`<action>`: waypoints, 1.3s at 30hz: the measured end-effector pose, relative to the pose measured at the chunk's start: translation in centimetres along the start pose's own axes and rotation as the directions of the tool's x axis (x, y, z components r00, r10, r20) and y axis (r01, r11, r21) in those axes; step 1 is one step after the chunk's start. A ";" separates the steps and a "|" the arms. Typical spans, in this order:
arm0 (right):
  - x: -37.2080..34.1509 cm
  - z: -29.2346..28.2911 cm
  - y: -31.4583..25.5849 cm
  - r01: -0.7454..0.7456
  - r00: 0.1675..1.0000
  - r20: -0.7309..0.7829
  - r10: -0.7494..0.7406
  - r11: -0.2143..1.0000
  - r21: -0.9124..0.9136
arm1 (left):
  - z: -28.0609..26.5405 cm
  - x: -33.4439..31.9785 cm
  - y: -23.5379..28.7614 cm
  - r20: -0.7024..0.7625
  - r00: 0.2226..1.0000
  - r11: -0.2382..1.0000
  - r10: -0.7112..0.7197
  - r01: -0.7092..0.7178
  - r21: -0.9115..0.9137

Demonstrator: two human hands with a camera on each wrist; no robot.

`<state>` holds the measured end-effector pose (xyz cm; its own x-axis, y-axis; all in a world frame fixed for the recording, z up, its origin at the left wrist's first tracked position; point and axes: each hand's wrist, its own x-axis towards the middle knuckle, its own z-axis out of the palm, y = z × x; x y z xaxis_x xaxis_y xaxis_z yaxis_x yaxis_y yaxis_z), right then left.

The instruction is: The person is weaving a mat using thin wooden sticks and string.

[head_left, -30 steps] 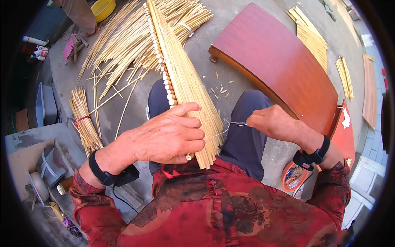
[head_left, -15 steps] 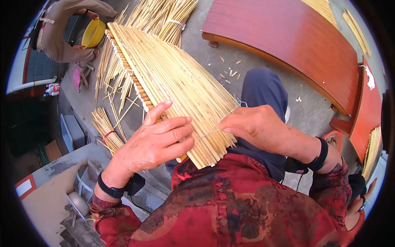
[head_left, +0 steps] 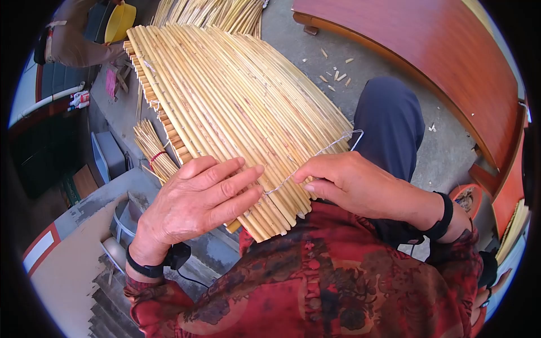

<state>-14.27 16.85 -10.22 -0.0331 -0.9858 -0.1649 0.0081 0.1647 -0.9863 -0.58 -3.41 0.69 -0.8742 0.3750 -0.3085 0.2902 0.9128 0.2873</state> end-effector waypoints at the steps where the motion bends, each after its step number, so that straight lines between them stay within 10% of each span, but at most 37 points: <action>1: -0.2 0.0 -0.1 -0.004 1.000 0.005 0.004 1.000 -0.002 | 0.0 0.2 -0.1 0.059 0.998 0.999 -0.031 0.030 0.017; 10: -1.2 -0.1 -1.7 -0.334 0.940 0.021 0.341 0.930 -0.151 | 0.3 0.8 -1.5 0.078 0.991 0.993 0.108 -0.104 -0.061; 21: -1.0 1.5 -0.4 0.147 0.965 -0.116 -0.235 0.853 -0.501 | 1.0 0.7 -2.0 0.040 0.984 0.984 0.172 -0.170 -0.047; 39: -1.7 1.4 -0.7 0.255 0.964 0.089 -0.249 0.785 -0.565 | 1.0 0.7 -2.2 0.004 0.988 0.985 0.157 -0.156 -0.079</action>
<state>-12.79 18.38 -9.23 0.0548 -0.9947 0.0867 -0.5667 -0.1025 -0.8175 -1.43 -4.99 -1.11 -0.8165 0.5139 -0.2631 0.3909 0.8275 0.4030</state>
